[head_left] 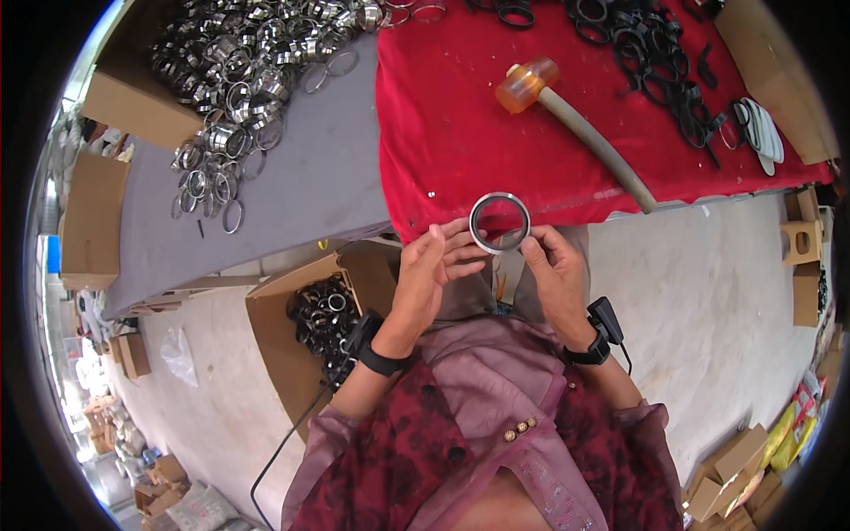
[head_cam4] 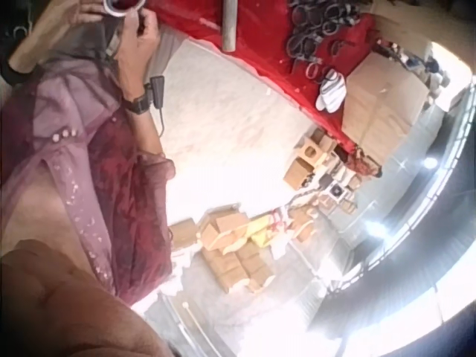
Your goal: Assembling metal rings into black plastic components using a mallet on a workbench.
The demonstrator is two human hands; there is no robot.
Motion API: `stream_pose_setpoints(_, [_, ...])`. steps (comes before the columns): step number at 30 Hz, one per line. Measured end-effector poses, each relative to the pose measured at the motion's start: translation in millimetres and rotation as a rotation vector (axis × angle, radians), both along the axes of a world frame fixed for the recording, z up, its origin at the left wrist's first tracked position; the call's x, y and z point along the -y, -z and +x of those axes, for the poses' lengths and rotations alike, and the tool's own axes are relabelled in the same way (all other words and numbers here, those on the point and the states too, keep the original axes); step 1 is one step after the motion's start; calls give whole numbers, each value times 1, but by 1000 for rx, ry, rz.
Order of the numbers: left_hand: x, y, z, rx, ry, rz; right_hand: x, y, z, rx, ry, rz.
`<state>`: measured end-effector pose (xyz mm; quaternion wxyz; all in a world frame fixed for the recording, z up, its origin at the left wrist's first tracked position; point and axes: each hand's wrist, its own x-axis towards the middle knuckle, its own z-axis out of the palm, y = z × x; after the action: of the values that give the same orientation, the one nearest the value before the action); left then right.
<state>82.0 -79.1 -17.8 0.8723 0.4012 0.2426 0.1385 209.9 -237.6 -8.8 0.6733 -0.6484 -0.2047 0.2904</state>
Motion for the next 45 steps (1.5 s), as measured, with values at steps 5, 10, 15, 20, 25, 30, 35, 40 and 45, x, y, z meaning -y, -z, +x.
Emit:
stream_pose_setpoints(5, [29, 31, -8, -41, -19, 195, -20, 30, -11, -250, -54, 236])
stream_pose_setpoints(10, [35, 43, -1, -64, -33, 319, -35, 33, -21, -308, -52, 277])
stream_pose_setpoints(15, [27, 64, 5, -120, -49, 565, -26, 35, -13, 216, -61, -2])
stream_pose_setpoints(20, [28, 62, 3, -83, -39, 702, -5, -7, 44, 693, 27, -195])
stream_pose_setpoints(25, [25, 69, 13, 58, 37, 376, -8, -23, 147, 1405, 127, -416])
stream_pose_setpoints(30, [25, 70, 11, 48, -33, 450, -13, -11, 178, 1173, -156, -655])
stream_pose_setpoints(35, [23, 76, 14, 47, -85, 447, -31, -44, 154, -463, -338, -62])
stream_pose_setpoints(40, [24, 74, 19, 59, -100, 443, -22, -55, 107, -297, -343, -60])
stream_pose_setpoints(45, [24, 76, 17, 46, -106, 454, 9, -91, 71, 221, -411, -301])
